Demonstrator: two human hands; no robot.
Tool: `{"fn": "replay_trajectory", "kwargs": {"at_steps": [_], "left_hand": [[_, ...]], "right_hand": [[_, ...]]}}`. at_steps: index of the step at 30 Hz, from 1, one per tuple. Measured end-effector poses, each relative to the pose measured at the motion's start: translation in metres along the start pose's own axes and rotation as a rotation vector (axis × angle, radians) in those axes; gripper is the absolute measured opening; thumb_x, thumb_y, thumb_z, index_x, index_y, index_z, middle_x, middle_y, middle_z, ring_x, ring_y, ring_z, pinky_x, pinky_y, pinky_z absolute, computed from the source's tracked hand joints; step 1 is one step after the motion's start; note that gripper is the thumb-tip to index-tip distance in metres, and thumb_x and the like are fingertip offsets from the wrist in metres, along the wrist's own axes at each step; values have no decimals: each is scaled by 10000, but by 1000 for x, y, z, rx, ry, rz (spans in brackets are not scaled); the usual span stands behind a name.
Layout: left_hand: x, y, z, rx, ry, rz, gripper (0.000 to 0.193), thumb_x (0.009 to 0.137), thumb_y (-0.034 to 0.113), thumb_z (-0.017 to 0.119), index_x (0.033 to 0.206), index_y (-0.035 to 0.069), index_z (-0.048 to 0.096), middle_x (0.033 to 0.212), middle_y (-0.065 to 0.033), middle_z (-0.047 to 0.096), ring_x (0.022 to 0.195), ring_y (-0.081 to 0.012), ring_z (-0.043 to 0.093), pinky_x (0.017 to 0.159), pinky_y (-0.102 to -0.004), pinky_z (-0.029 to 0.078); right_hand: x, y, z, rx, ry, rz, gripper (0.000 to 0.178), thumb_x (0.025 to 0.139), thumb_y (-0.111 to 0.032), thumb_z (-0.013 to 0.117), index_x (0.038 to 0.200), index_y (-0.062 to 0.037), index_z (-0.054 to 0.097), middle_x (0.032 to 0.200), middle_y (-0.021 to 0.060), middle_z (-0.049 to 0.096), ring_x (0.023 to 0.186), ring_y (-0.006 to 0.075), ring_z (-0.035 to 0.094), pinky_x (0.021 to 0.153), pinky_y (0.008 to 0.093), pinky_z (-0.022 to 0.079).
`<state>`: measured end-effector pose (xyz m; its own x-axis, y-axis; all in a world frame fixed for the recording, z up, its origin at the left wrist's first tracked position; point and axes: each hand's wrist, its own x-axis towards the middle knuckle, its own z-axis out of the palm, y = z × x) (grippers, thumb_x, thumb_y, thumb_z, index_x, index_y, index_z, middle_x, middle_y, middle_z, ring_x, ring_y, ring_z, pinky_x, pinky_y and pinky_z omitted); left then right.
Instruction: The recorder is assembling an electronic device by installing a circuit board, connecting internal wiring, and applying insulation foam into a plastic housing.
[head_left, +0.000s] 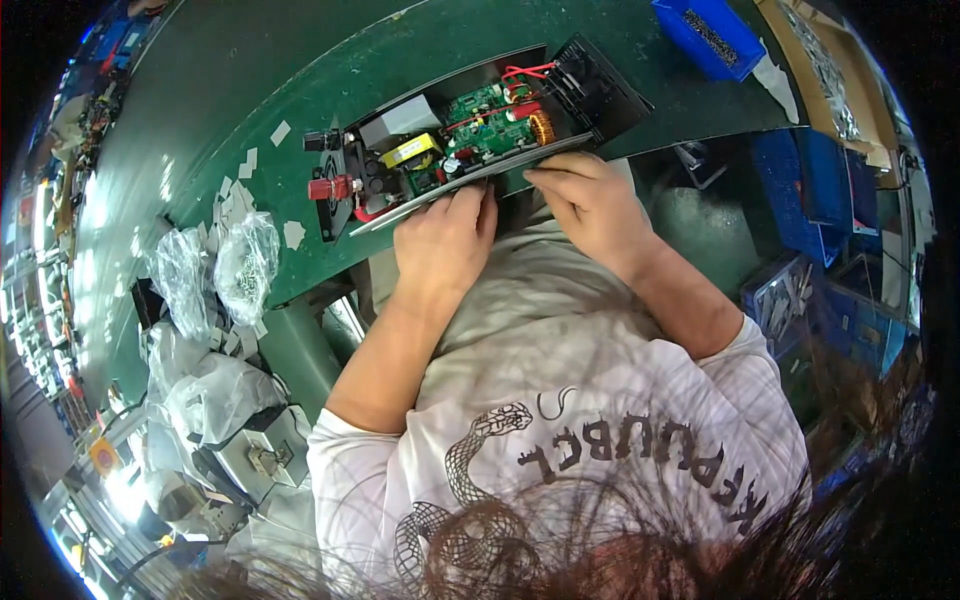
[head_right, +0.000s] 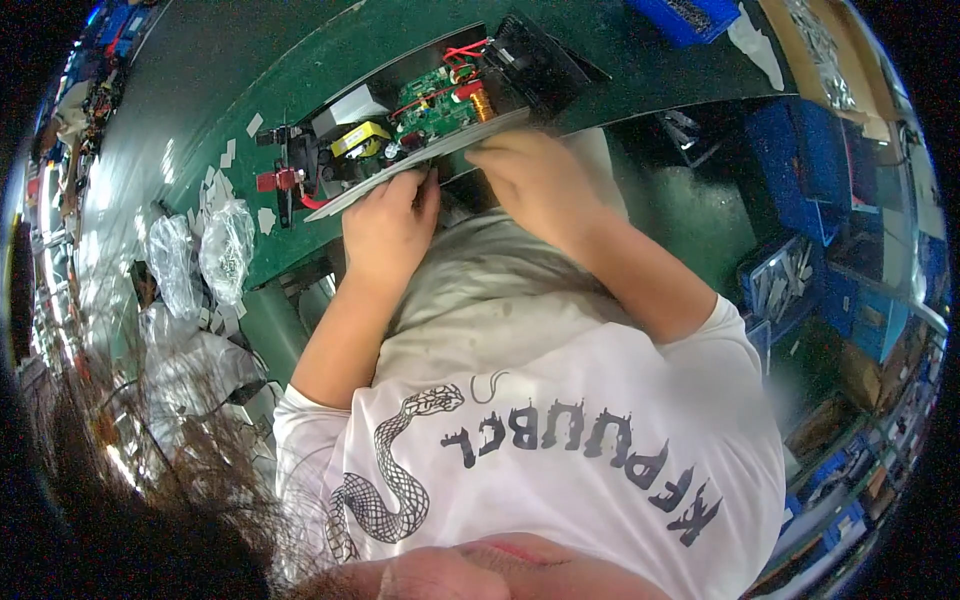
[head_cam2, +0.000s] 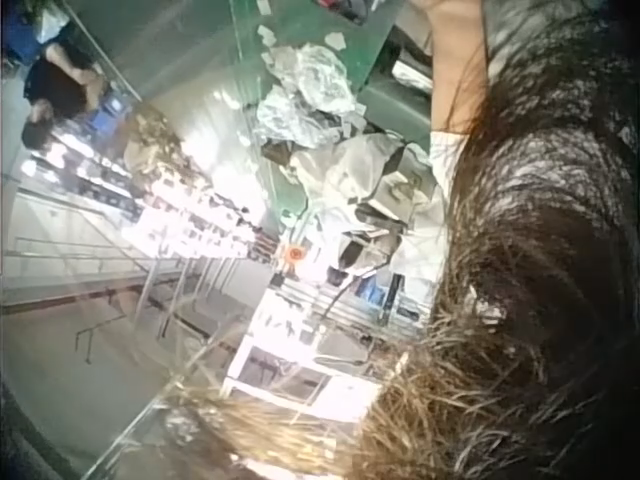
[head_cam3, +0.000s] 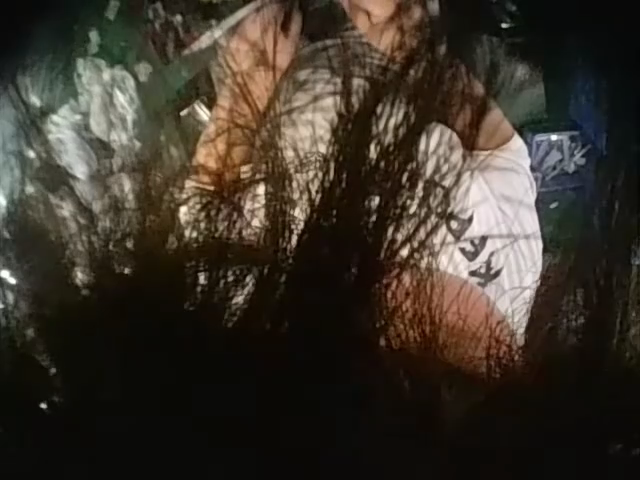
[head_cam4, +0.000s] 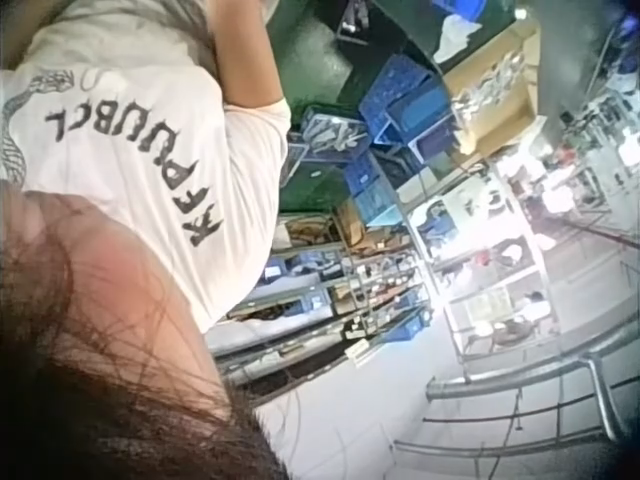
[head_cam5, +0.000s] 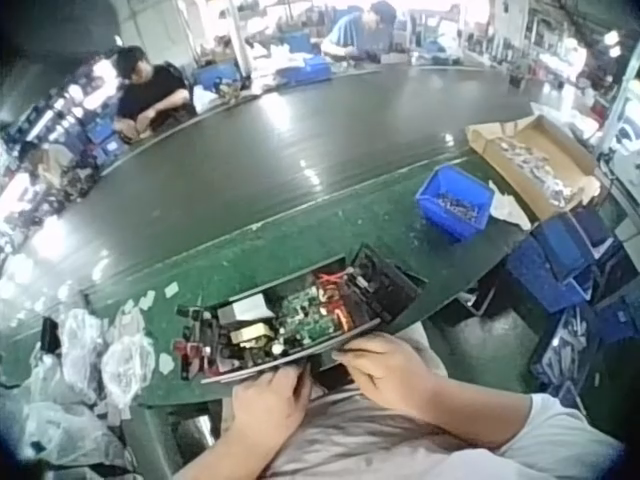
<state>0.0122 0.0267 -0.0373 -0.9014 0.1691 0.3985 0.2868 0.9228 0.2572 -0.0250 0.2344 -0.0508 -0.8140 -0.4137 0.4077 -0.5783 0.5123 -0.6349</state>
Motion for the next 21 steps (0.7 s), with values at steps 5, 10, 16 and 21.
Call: {"fn": "replay_trajectory", "kwargs": {"at_steps": [5, 10, 16, 21], "left_hand": [[2, 3, 3, -26, 14, -7, 111, 895, 241, 711, 857, 141, 683, 639, -70, 653, 514, -291, 643, 502, -414, 539], [2, 4, 2, -28, -19, -18, 133, 911, 247, 691, 844, 134, 668, 645, -83, 656, 529, -302, 650, 505, -421, 541], [0, 3, 3, -40, -39, -39, 154, 921, 252, 678, 838, 123, 659, 644, -96, 656, 534, -307, 653, 506, -424, 541], [2, 4, 4, -41, -20, -33, 163, 925, 248, 675, 827, 121, 646, 644, -95, 658, 525, -306, 649, 501, -420, 540]], "right_hand": [[1, -3, 6, -24, -46, 62, 179, 851, -32, 705, 1025, -42, 744, 1056, 128, 717, 976, 306, 678, 853, 386, 549], [4, -4, 7, -95, -17, 67, 178, 860, -50, 699, 1034, -43, 734, 1054, 120, 718, 995, 307, 675, 874, 395, 544], [4, -5, 9, -113, -33, 44, 203, 870, -61, 684, 1069, -45, 722, 1076, 110, 711, 1005, 311, 668, 885, 404, 543], [4, -5, 7, -159, -41, -11, 221, 860, -55, 682, 1077, -39, 717, 1087, 112, 705, 1017, 311, 662, 897, 403, 539]]}}
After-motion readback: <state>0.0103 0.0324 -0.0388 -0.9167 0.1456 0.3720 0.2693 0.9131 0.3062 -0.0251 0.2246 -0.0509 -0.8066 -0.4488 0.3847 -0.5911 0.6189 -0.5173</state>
